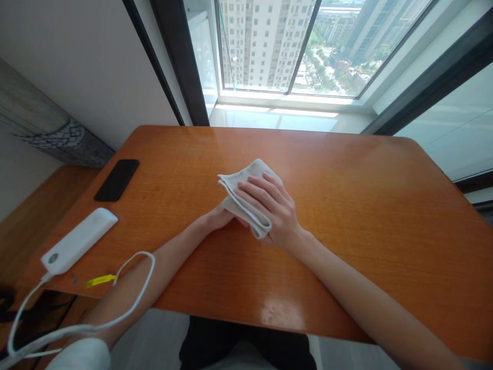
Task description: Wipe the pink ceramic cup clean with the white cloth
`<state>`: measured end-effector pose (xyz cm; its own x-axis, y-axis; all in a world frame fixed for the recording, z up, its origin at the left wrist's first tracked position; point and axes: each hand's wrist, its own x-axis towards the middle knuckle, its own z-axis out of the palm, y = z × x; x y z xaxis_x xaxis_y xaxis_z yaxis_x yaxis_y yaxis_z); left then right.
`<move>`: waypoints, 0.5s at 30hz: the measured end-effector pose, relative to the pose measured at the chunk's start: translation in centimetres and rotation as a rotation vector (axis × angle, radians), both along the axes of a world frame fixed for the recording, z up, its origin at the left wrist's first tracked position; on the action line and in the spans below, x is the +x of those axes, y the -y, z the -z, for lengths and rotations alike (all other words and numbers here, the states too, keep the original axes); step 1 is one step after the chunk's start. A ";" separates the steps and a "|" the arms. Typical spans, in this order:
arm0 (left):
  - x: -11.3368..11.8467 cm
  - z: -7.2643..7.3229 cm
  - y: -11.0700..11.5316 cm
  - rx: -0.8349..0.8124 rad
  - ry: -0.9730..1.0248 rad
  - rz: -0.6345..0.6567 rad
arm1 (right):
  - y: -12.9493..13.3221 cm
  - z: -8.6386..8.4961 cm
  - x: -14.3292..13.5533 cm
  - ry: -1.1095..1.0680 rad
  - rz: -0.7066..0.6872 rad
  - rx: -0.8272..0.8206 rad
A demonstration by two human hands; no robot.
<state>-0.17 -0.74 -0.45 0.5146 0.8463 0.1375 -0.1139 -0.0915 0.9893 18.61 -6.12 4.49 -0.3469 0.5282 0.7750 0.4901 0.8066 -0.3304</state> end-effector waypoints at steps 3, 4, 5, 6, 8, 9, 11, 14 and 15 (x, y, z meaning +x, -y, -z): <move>-0.1 -0.2 -0.6 -0.084 0.063 0.136 | -1.0 1.6 0.0 -0.437 0.083 -0.321; -0.2 -0.3 -0.8 -0.105 0.080 0.165 | -1.4 2.3 0.0 -0.595 0.129 -0.470; -0.2 -0.3 -1.0 -0.122 0.092 0.192 | -1.7 2.9 -0.1 -0.728 0.169 -0.614; -0.3 -0.4 -1.1 -0.134 0.098 0.212 | -2.0 3.4 -0.1 -0.831 0.200 -0.733; -0.3 -0.4 -1.1 -0.146 0.096 0.232 | -2.1 3.9 -0.2 -0.947 0.234 -0.873; -0.3 -0.4 -1.1 -0.156 0.099 0.232 | -2.0 3.9 -0.2 -0.961 0.240 -0.887; -0.2 -0.4 -1.1 -0.187 0.106 0.220 | -1.4 3.1 -0.3 -0.893 0.230 -0.796; -0.2 -0.4 -0.8 -0.176 0.080 0.165 | -0.1 1.0 -0.3 -0.509 0.120 -0.435; -0.3 -0.3 -0.6 -0.161 0.057 0.137 | 0.3 0.3 -0.3 -0.331 0.065 -0.301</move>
